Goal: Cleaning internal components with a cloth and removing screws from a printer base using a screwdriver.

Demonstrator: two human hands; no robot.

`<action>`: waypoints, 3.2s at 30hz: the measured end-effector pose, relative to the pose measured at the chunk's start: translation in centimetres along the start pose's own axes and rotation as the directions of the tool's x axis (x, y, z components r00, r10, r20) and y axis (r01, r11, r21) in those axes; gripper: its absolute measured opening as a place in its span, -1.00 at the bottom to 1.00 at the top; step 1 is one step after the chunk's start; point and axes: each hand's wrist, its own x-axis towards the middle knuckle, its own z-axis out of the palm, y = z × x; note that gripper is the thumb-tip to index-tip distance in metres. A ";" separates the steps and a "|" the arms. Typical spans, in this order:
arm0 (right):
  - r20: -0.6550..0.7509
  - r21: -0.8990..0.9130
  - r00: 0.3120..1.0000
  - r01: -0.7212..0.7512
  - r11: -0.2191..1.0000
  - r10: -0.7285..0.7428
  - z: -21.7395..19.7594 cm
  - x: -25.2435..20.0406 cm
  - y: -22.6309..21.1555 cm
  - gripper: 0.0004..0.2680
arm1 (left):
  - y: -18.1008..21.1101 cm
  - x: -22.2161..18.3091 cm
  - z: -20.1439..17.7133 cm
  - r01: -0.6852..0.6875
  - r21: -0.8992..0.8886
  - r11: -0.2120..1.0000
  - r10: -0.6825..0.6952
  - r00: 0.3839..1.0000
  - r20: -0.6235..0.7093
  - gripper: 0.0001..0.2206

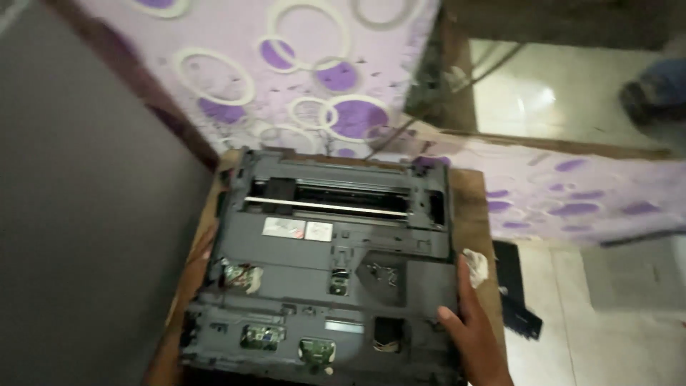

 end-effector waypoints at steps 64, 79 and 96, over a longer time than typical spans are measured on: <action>-0.153 0.055 0.931 -0.328 0.943 0.332 3.5 -2.7 -12.9 -0.41 | 20.5 3.6 10.6 0.458 0.168 0.873 -0.364 0.841 -0.400 -0.73; -0.134 -0.024 0.971 -0.202 0.979 0.197 1.7 -2.2 -8.8 -0.42 | 25.1 2.0 12.1 0.674 0.121 0.729 -0.610 0.720 -0.332 -0.66; -0.138 0.160 0.975 -0.152 0.975 0.175 3.9 -4.1 -11.3 -0.38 | 25.5 -3.0 14.8 0.312 0.206 0.927 -0.214 0.895 -0.392 -0.43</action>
